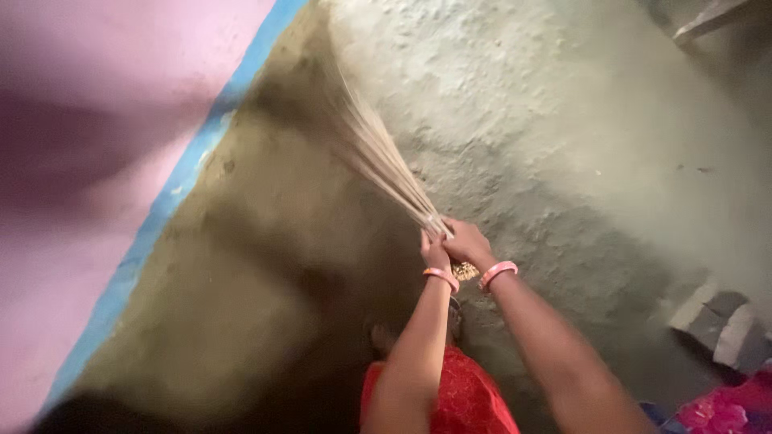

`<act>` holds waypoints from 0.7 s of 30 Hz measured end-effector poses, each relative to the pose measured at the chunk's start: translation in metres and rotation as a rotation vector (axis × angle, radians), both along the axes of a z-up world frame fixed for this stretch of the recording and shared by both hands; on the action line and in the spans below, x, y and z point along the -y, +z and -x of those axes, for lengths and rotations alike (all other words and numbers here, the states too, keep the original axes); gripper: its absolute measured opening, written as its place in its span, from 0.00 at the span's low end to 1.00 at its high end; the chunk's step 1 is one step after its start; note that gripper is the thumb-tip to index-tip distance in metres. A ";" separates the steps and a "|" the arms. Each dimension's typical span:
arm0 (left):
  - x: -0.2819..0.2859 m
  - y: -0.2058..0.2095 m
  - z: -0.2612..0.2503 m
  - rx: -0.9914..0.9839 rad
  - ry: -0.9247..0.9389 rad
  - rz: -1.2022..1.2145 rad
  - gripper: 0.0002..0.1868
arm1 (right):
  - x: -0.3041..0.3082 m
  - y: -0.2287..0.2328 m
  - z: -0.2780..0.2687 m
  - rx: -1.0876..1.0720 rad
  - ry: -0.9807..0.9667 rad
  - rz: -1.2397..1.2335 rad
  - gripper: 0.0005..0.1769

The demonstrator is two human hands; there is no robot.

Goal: The person sweeps the floor using a broom by hand, moving from inside a room to an outdoor entryway area.

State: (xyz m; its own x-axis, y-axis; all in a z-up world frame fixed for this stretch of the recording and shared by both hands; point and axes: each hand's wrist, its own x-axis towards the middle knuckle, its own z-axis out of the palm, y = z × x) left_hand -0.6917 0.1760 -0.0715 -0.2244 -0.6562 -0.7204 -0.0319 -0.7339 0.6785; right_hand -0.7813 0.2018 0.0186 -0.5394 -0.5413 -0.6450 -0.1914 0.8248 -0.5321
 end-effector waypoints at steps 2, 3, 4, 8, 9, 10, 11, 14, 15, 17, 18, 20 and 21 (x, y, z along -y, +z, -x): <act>-0.006 -0.012 0.002 -0.034 0.015 -0.284 0.35 | -0.008 -0.006 0.001 0.174 -0.178 -0.139 0.30; 0.000 -0.016 0.008 -0.032 -0.005 -0.289 0.35 | -0.009 -0.010 0.004 0.174 -0.198 -0.142 0.30; 0.017 -0.020 0.018 0.015 -0.196 -0.262 0.35 | -0.007 -0.014 0.007 0.181 -0.358 -0.145 0.32; 0.057 -0.014 0.067 -0.134 -0.458 0.139 0.39 | 0.009 -0.015 0.038 -0.240 -0.406 0.342 0.35; 0.058 -0.009 0.072 -0.124 -0.455 0.129 0.39 | 0.011 -0.007 0.038 -0.230 -0.403 0.332 0.35; 0.060 -0.004 0.078 -0.218 -0.500 0.174 0.38 | 0.011 0.002 0.038 -0.150 -0.533 0.301 0.36; 0.064 0.003 0.078 -0.312 -0.549 0.217 0.37 | 0.015 0.012 0.036 -0.068 -0.667 0.265 0.38; 0.093 0.032 0.092 -0.036 -0.974 0.155 0.29 | 0.038 0.026 0.024 -0.135 -0.865 0.349 0.33; 0.113 0.040 0.109 -0.052 -0.992 0.176 0.29 | 0.057 0.020 0.027 -0.154 -0.882 0.368 0.33; 0.147 0.051 0.121 0.380 -1.363 -0.067 0.26 | 0.087 -0.007 0.019 0.326 -1.440 0.388 0.23; 0.168 0.047 0.131 0.441 -1.524 0.025 0.28 | 0.103 -0.029 0.022 0.300 -1.439 0.416 0.20; 0.212 0.032 0.142 0.537 -1.507 -0.009 0.29 | 0.139 -0.066 0.029 0.331 -1.366 0.375 0.18; 0.236 0.027 0.145 0.567 -1.324 -0.120 0.28 | 0.161 -0.076 0.039 0.384 -1.290 0.323 0.17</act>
State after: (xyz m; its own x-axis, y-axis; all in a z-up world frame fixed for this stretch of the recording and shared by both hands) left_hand -0.8370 -0.0601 -0.0444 -0.2789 -0.1274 -0.9518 -0.9595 -0.0039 0.2816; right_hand -0.8203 0.0405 -0.0574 -0.5867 0.0471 -0.8084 0.8056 0.1362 -0.5766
